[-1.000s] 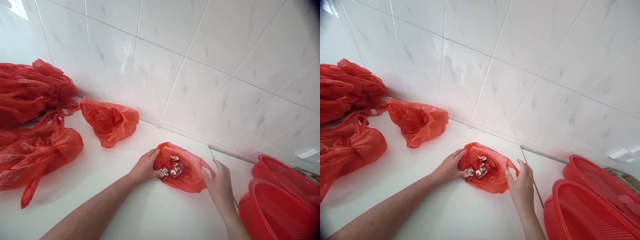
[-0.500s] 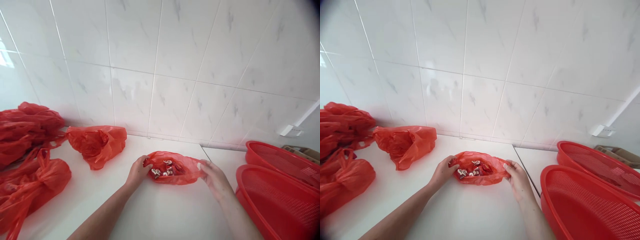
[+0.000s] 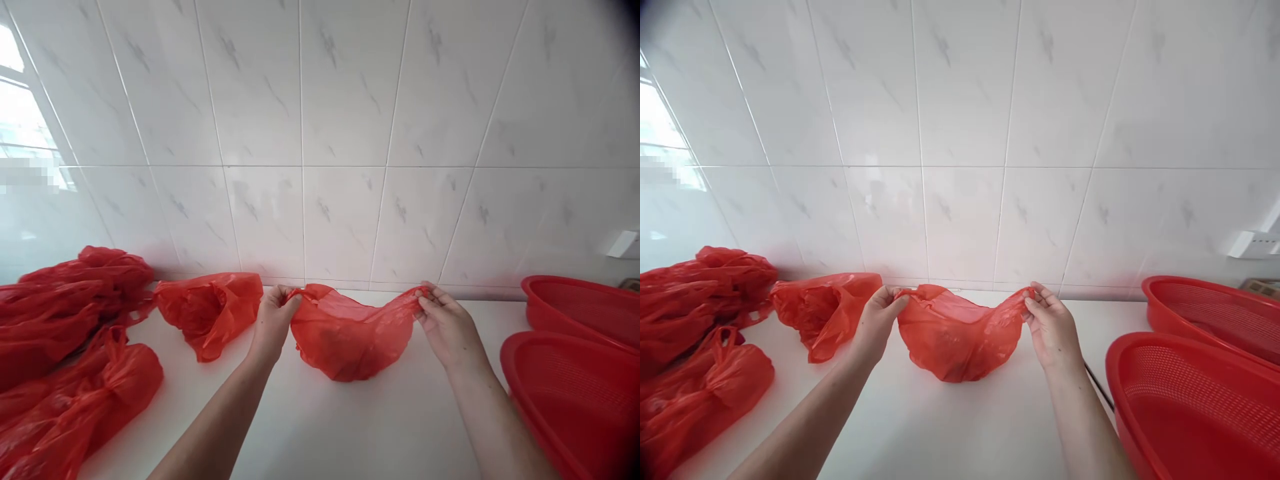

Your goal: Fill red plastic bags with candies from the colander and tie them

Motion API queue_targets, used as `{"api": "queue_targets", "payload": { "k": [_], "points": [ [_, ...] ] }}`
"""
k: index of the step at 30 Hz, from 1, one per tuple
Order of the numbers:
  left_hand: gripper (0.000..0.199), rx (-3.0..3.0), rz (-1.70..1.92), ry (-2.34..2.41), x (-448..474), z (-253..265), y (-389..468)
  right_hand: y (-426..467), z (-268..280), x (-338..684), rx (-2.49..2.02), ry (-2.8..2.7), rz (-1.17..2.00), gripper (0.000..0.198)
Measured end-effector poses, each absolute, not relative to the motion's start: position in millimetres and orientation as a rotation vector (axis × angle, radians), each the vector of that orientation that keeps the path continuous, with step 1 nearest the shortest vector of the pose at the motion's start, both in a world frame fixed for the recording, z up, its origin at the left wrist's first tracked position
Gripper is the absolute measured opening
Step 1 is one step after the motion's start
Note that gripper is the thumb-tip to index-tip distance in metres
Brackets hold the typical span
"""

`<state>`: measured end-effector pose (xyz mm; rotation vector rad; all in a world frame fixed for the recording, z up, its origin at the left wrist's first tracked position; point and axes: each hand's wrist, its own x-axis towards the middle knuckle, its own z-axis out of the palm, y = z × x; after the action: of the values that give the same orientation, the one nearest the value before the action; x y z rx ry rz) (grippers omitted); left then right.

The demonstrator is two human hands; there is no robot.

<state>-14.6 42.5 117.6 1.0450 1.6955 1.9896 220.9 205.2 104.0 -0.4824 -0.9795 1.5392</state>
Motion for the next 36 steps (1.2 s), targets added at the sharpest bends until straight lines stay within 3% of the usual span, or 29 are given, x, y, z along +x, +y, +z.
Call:
{"api": "queue_targets", "payload": {
  "k": [5, 11, 15, 21, 23, 26, 29, 31, 33, 36],
  "points": [
    [0.023, 0.89, 2.011, 1.418, -9, 127, 36, 210, 111, 210, -0.51, -0.973, 1.445, 0.03],
    [0.035, 0.937, 2.054, 1.175, -5, 154, 30, 202, 130, 206, -0.374, -0.871, 1.564, 0.029],
    [0.029, 1.125, 2.046, 1.252, 12, 162, 37, 180, 139, 204, -0.322, -1.049, 1.631, 0.025],
    [0.017, 1.579, 1.696, 1.402, 39, 155, 50, 142, 145, 198, -0.425, -1.656, 1.749, 0.062],
    [0.014, 1.681, 1.614, 1.371, 46, 154, 51, 135, 145, 193, -0.323, -1.853, 1.831, 0.054],
    [0.022, 1.774, 1.622, 1.42, 53, 151, 51, 135, 142, 187, -0.302, -1.944, 1.814, 0.022],
    [0.033, 1.924, 1.871, 1.744, 54, 142, 51, 139, 138, 182, -0.463, -1.799, 1.755, 0.027],
    [0.028, 2.1, 1.939, 1.917, 54, 134, 52, 142, 136, 180, -0.553, -1.704, 1.721, 0.031],
    [0.026, 2.298, 1.834, 1.942, 54, 125, 53, 143, 133, 178, -0.597, -1.64, 1.716, 0.036],
    [0.041, 2.424, 1.623, 1.899, 55, 115, 56, 142, 129, 176, -0.573, -1.609, 1.703, 0.04]
  ]
}}
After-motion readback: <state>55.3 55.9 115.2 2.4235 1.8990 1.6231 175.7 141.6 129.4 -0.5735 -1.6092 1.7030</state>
